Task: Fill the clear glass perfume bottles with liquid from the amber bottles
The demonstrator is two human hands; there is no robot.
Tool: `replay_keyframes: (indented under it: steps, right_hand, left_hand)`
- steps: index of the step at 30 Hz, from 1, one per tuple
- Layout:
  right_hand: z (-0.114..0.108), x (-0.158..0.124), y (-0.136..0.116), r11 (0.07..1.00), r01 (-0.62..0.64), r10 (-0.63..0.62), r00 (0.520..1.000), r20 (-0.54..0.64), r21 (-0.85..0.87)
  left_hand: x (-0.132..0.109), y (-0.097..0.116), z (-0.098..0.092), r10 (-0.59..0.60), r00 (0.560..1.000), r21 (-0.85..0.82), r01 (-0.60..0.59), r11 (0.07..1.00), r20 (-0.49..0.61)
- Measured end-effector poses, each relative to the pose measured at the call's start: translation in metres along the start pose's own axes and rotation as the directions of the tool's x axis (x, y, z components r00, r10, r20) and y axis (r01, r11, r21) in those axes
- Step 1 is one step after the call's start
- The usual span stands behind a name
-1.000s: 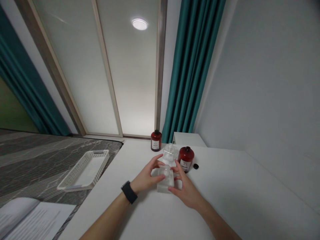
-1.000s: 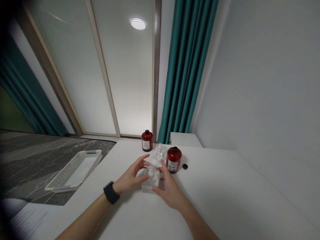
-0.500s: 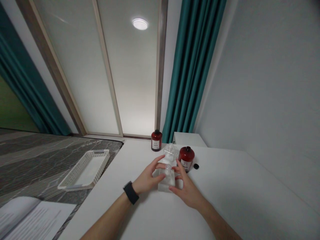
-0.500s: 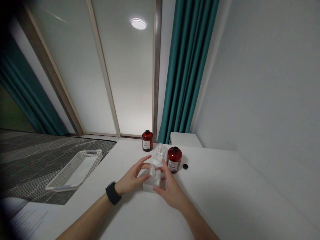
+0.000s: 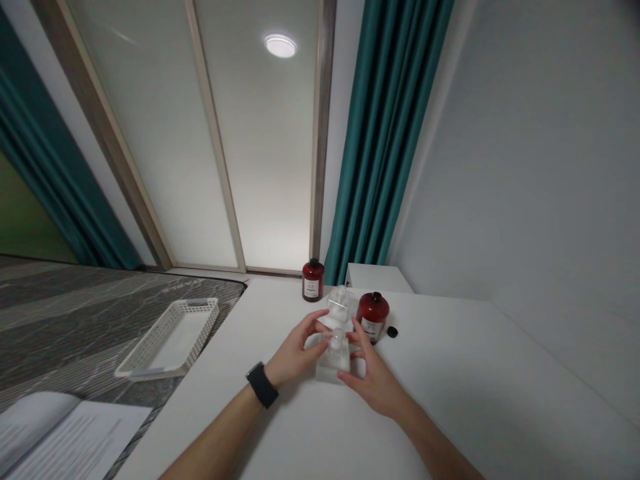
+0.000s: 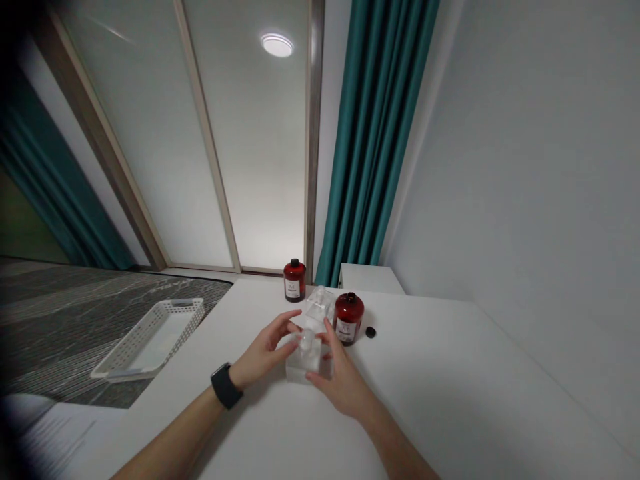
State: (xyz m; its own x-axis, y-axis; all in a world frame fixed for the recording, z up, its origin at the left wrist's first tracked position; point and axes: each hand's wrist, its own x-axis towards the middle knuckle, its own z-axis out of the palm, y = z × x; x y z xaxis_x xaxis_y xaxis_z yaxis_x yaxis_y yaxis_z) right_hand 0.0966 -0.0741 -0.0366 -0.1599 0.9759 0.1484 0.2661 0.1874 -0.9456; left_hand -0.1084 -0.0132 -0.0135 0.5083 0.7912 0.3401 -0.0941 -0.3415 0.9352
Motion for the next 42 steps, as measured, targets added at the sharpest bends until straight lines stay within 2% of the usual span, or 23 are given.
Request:
replay_keyframes:
  steps: [2, 6, 8, 13, 19, 29, 35, 42]
  right_hand:
    - [0.0, 0.0, 0.001, 1.0, -0.009, 0.009, 1.0, -0.001, -0.007]
    - [0.0, 0.0, 0.001, 1.0, -0.008, 0.008, 1.0, 0.001, -0.006]
    - [0.0, 0.0, 0.001, 1.0, -0.002, 0.002, 1.0, 0.006, 0.004]
    - [0.001, 0.0, -0.001, 1.0, -0.005, 0.005, 1.0, 0.01, 0.018]
    - [0.001, 0.0, -0.002, 1.0, -0.018, 0.018, 1.0, -0.001, -0.004]
    - [0.0, 0.001, 0.001, 0.999, -0.008, 0.008, 1.0, 0.001, -0.038]
    - [-0.001, 0.001, 0.004, 0.999, 0.013, -0.013, 1.0, 0.011, -0.04]
    - [-0.002, 0.001, 0.006, 0.997, 0.034, -0.033, 0.999, 0.012, -0.072]
  left_hand:
    - [0.0, -0.001, -0.001, 0.012, 1.0, 0.007, -0.012, 1.0, -0.024]
    - [-0.001, 0.002, 0.0, -0.005, 0.997, 0.021, 0.004, 1.0, 0.072]
    - [-0.002, 0.004, 0.002, -0.033, 0.996, 0.039, 0.029, 0.999, 0.088]
    - [-0.002, 0.006, 0.009, -0.054, 0.998, 0.022, 0.054, 0.998, 0.019]
    - [0.0, 0.008, 0.006, -0.007, 0.998, -0.051, 0.004, 0.999, -0.06]
    - [0.001, 0.013, 0.006, 0.043, 0.986, -0.046, -0.051, 0.998, -0.159]
    - [0.0, 0.014, 0.005, 0.072, 0.986, 0.035, -0.067, 0.997, -0.149]
    - [0.001, 0.013, 0.0, 0.13, 0.97, 0.117, -0.107, 0.987, -0.205]
